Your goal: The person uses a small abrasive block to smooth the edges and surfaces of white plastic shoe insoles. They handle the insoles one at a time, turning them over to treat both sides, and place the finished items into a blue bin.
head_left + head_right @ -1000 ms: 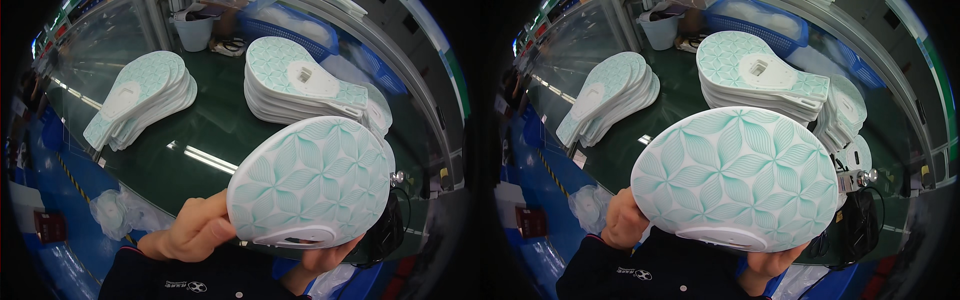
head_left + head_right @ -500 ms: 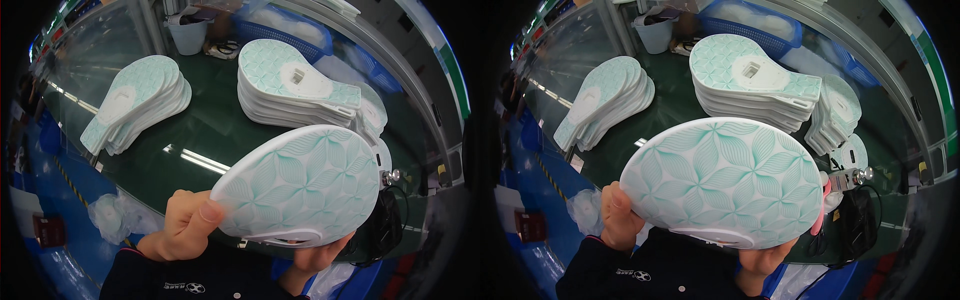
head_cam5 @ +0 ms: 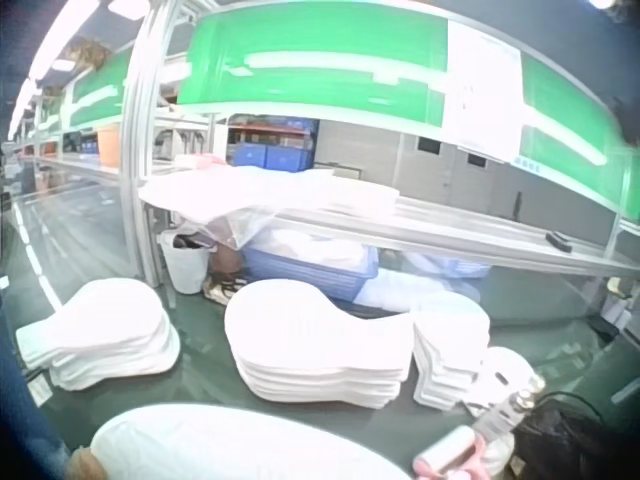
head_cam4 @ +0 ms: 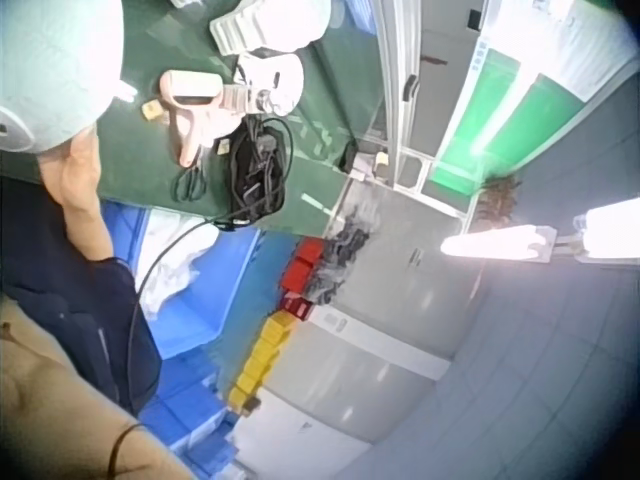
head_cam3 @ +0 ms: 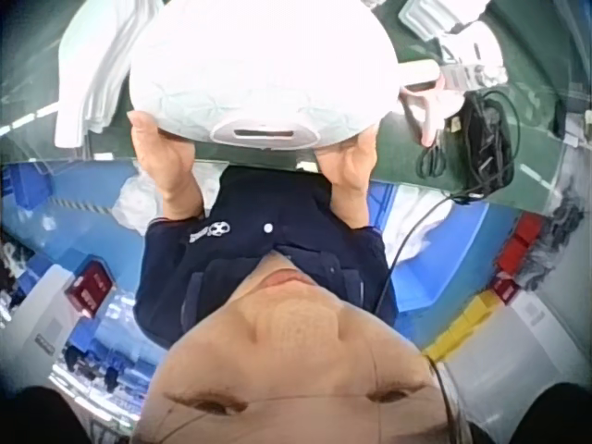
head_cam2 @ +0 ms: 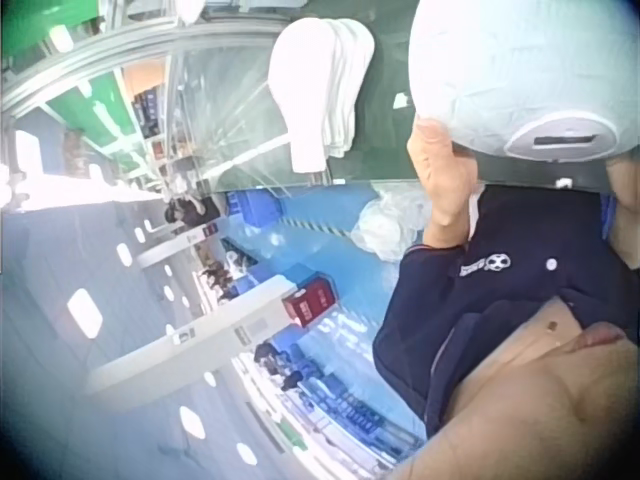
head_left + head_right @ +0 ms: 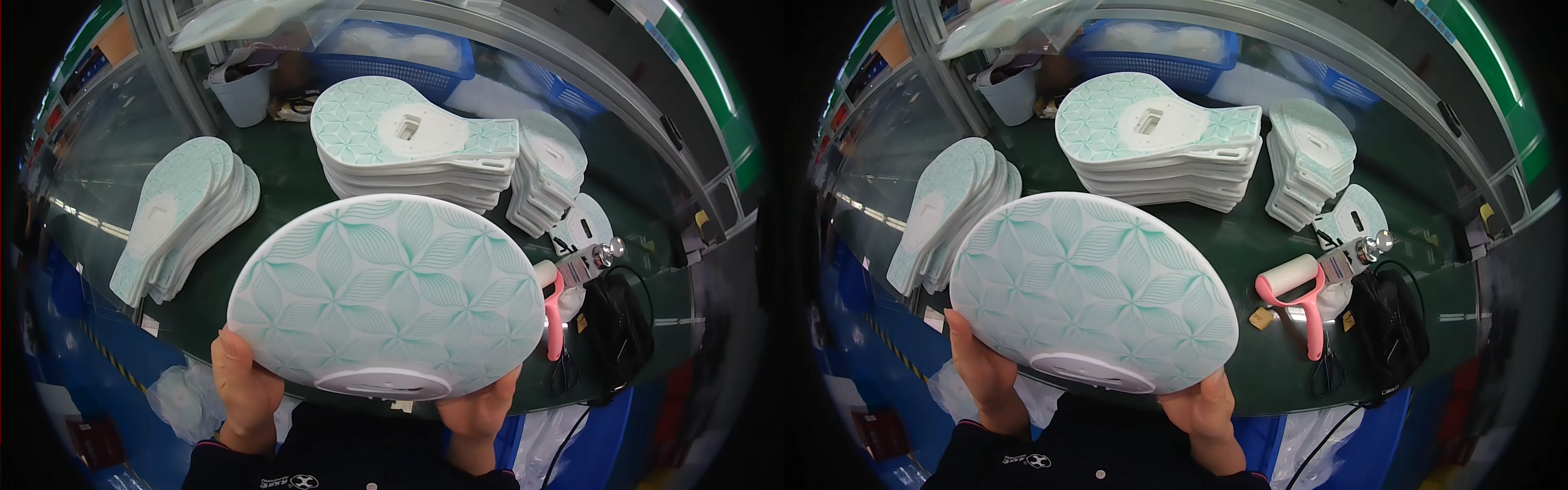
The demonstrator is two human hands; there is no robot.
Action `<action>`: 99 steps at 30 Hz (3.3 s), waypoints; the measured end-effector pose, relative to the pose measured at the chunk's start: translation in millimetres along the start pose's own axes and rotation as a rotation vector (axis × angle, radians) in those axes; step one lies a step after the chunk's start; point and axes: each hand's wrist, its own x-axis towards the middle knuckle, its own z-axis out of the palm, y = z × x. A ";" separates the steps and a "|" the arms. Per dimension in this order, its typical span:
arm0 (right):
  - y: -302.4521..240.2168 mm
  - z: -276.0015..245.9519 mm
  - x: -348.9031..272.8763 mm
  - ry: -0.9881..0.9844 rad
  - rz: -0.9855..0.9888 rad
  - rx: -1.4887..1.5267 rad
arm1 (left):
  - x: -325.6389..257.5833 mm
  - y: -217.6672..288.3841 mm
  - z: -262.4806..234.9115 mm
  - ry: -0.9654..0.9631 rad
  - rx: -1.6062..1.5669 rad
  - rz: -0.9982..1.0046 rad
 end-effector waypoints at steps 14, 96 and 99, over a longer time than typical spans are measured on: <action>-4.0 9.9 5.6 -0.156 0.069 -0.076 | 14.6 4.6 11.4 0.093 -0.299 -0.203; 0.8 12.4 16.3 -0.104 0.139 -0.130 | 25.1 11.4 11.8 0.021 0.738 0.315; -7.1 20.1 25.9 -0.154 0.125 0.239 | 28.5 12.1 10.3 0.089 0.571 0.216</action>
